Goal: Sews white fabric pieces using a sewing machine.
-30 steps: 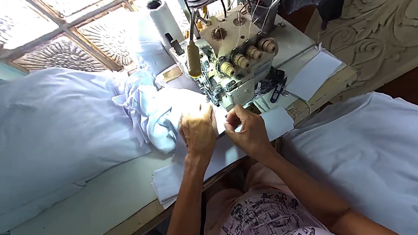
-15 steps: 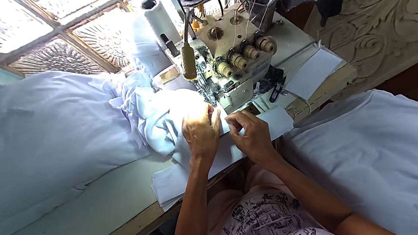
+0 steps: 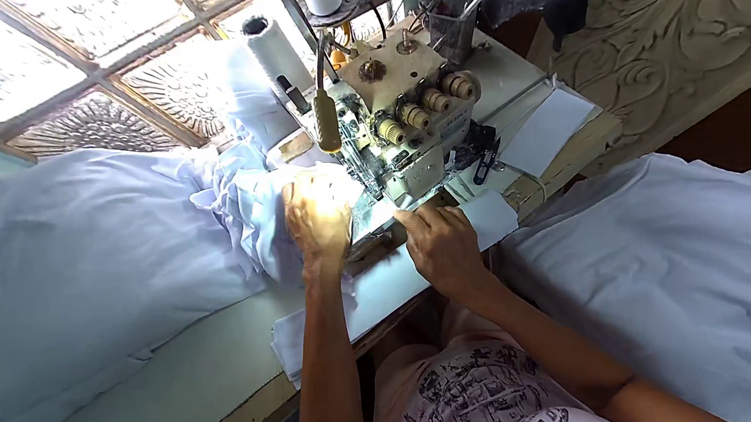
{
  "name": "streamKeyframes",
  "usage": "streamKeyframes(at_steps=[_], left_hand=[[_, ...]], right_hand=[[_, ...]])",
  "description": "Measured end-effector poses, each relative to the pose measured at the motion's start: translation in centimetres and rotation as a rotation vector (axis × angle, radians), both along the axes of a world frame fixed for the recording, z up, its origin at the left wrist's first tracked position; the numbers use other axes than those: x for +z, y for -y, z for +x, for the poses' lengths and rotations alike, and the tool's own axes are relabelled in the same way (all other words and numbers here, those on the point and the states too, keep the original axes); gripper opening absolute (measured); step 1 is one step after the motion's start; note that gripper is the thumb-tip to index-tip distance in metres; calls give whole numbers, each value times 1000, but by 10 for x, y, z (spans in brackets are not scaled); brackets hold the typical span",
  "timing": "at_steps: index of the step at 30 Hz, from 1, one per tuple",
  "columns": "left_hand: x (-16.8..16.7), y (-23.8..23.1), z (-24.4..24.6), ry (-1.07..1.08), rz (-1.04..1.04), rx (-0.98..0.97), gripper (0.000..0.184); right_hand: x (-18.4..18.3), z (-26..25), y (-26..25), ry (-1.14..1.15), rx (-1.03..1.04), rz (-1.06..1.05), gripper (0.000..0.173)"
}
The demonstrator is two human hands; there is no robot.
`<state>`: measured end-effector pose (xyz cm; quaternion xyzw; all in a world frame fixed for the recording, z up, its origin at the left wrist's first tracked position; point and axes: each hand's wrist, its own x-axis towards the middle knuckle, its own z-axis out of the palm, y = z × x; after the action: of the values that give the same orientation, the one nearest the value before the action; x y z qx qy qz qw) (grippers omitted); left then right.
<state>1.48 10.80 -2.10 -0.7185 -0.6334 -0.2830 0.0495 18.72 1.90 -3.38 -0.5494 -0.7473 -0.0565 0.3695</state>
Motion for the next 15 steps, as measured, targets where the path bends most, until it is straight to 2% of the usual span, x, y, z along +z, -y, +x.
streamKeyframes(at_steps=[2, 4, 6, 9, 12, 15], left_hand=[[-10, -3, -15, 2, 83, -2, 25], [-5, 13, -25, 36, 32, -12, 28], [1, 32, -27, 109, -27, 36, 34], [-18, 41, -34, 158, 29, 53, 42], [-43, 32, -49, 110, 187, 32, 43], [-58, 18, -70, -10, 243, 56, 46]], right_hand=[[-2, 10, 9, -31, 34, -28, 21], [-8, 26, 17, -35, 31, -74, 20], [-15, 49, 22, -31, -28, -165, 20], [-23, 88, 21, -71, -184, -328, 19], [-19, 117, 19, -119, -332, -437, 20], [-20, 127, 19, -160, -368, -447, 22]])
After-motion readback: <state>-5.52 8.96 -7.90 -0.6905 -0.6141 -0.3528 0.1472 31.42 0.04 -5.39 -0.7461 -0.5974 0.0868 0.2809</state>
